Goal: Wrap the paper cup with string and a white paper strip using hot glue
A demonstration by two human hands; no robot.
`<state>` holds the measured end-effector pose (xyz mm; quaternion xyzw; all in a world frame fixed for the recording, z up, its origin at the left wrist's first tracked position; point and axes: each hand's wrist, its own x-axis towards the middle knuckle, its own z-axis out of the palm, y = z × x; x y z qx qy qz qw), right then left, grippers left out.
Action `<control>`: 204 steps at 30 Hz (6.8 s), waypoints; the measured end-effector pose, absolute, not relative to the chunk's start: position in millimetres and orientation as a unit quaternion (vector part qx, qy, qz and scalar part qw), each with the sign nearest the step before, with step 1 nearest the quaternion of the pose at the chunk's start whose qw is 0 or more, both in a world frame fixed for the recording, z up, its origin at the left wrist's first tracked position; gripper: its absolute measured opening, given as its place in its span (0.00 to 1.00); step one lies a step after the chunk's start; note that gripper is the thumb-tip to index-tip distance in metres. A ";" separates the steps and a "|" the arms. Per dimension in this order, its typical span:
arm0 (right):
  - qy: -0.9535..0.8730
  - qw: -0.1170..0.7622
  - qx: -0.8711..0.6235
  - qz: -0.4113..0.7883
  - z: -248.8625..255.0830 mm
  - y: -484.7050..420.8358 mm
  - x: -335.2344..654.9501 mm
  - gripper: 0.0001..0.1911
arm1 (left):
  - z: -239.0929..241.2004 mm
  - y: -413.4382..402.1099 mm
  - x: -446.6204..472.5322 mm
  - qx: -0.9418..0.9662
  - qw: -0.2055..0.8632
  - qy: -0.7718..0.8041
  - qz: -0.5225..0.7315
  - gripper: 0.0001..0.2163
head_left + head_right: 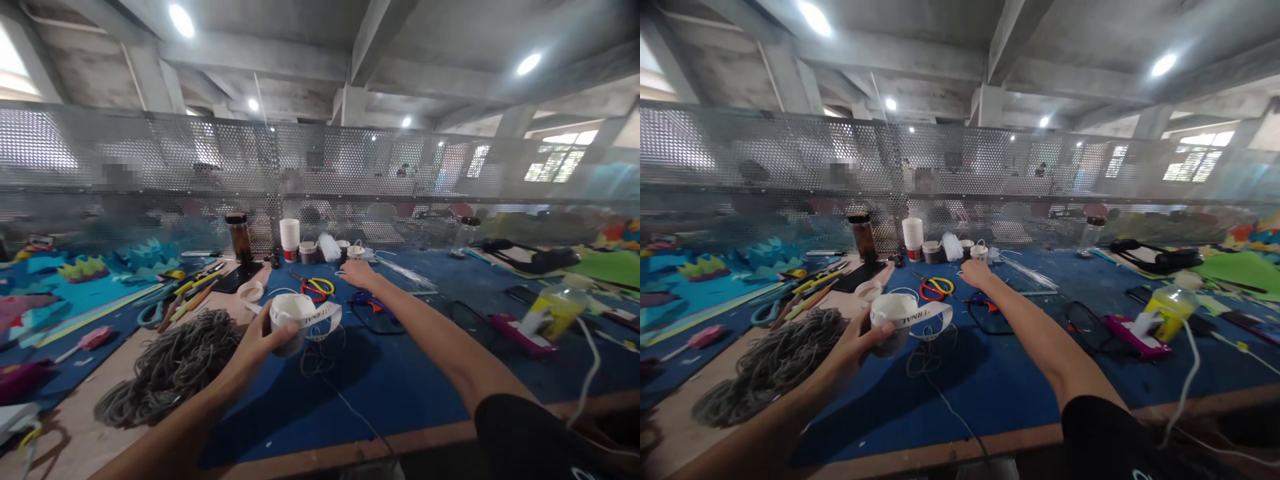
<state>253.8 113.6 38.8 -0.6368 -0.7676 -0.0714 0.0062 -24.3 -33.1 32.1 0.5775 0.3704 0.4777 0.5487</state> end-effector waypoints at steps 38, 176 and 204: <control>-0.698 0.530 -0.433 0.209 74.3 -62.4 205.5 0.10 | 34.1 -32.1 -32.0 0.497 0.646 0.299 0.496 0.21; -0.838 0.445 -0.310 -0.063 57.9 -96.5 173.6 0.14 | 35.9 -46.5 -22.7 0.666 0.484 0.359 0.439 0.24; -0.849 0.438 -0.297 -0.008 62.8 -92.8 172.3 0.09 | 34.2 -50.2 -20.8 0.690 0.499 0.310 0.422 0.27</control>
